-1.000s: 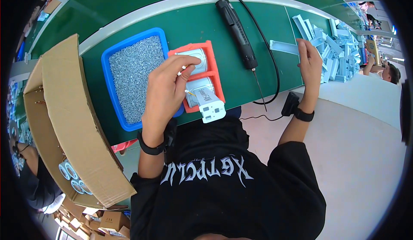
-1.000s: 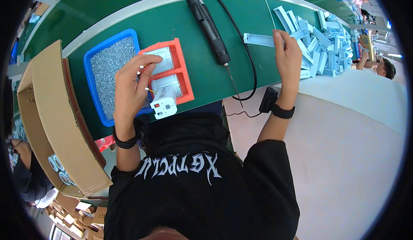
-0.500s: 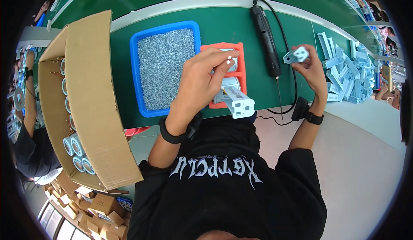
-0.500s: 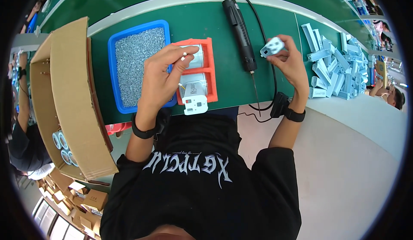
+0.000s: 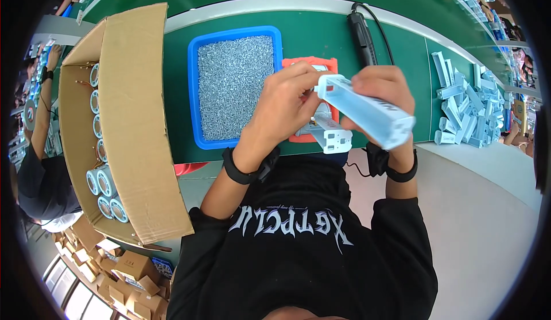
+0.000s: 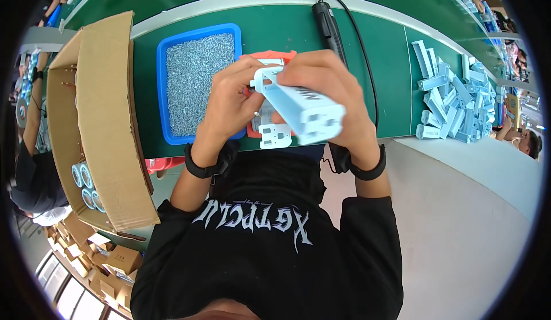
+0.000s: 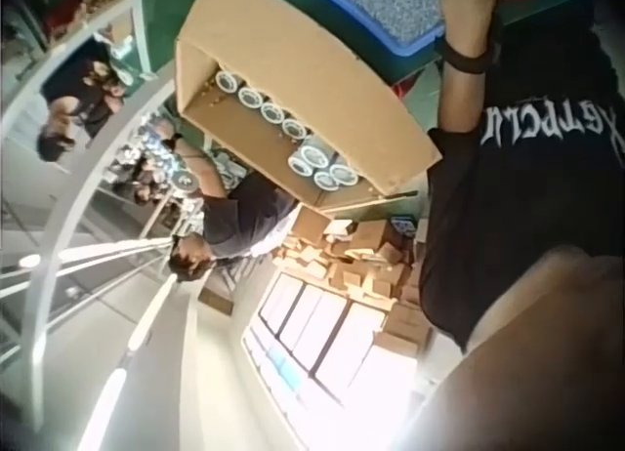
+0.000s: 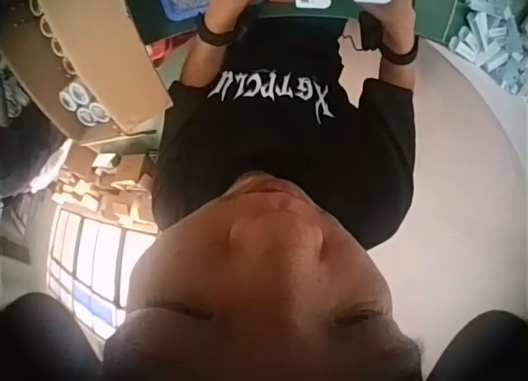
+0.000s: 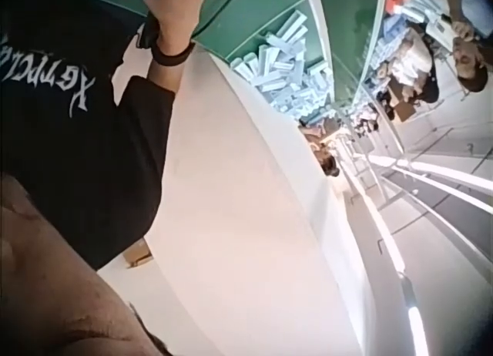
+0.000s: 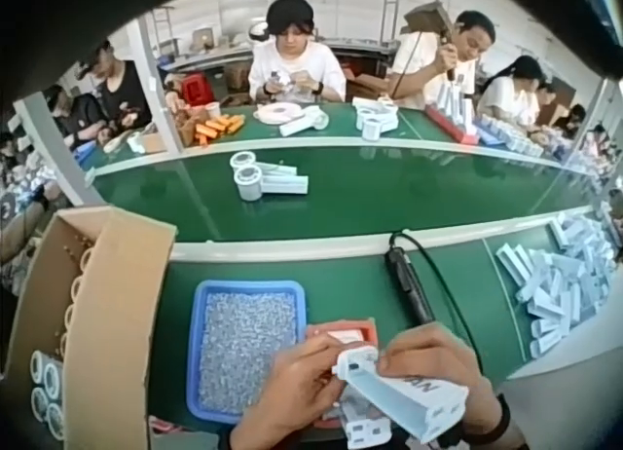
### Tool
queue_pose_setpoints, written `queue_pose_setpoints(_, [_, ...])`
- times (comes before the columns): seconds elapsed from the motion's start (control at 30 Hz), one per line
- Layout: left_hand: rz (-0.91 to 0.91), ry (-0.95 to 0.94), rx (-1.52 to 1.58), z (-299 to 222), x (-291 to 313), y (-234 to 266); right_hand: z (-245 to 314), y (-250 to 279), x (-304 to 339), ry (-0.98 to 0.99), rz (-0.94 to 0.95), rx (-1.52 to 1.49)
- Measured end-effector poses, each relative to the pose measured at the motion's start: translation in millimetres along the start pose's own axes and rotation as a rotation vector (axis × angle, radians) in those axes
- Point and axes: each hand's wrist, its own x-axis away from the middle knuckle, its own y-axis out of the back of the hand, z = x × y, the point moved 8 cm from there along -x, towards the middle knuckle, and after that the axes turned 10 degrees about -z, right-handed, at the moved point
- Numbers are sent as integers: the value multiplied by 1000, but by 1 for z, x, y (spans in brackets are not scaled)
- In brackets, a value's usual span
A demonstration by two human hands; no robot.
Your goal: The person places fan motors into a holder, fits plastic housings over them, and secures the components by picking screws from a tray and driving them in with a power screwdriver.
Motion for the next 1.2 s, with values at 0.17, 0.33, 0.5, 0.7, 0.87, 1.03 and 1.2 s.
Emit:
queue_pose_setpoints(0.17, [33, 51, 48, 4, 6, -3, -10, -10, 5, -36, 83, 121])
queue_pose_setpoints(0.33, [10, 109, 78, 8, 7, -2, -9, -4, 4, -45, 61, 113])
queue_pose_setpoints(0.5, [14, 114, 62, 9, 5, -4, -13, -5, 5, -45, 57, 122])
queue_pose_setpoints(0.7, [-18, 87, 30, 11, 8, -3, -11, -9, 3, -63, 107, 156])
queue_pose_setpoints(0.87, [-24, 74, 32, 11, 7, -2, -10, -4, 4, -67, 72, 142])
queue_pose_setpoints(1.03, [-4, 51, 28, 10, 7, -1, -12, -5, 5, -110, 92, 124])
queue_pose_setpoints(1.2, [19, 53, 1, 8, 6, -2, -9, -8, 6, -80, 134, 75])
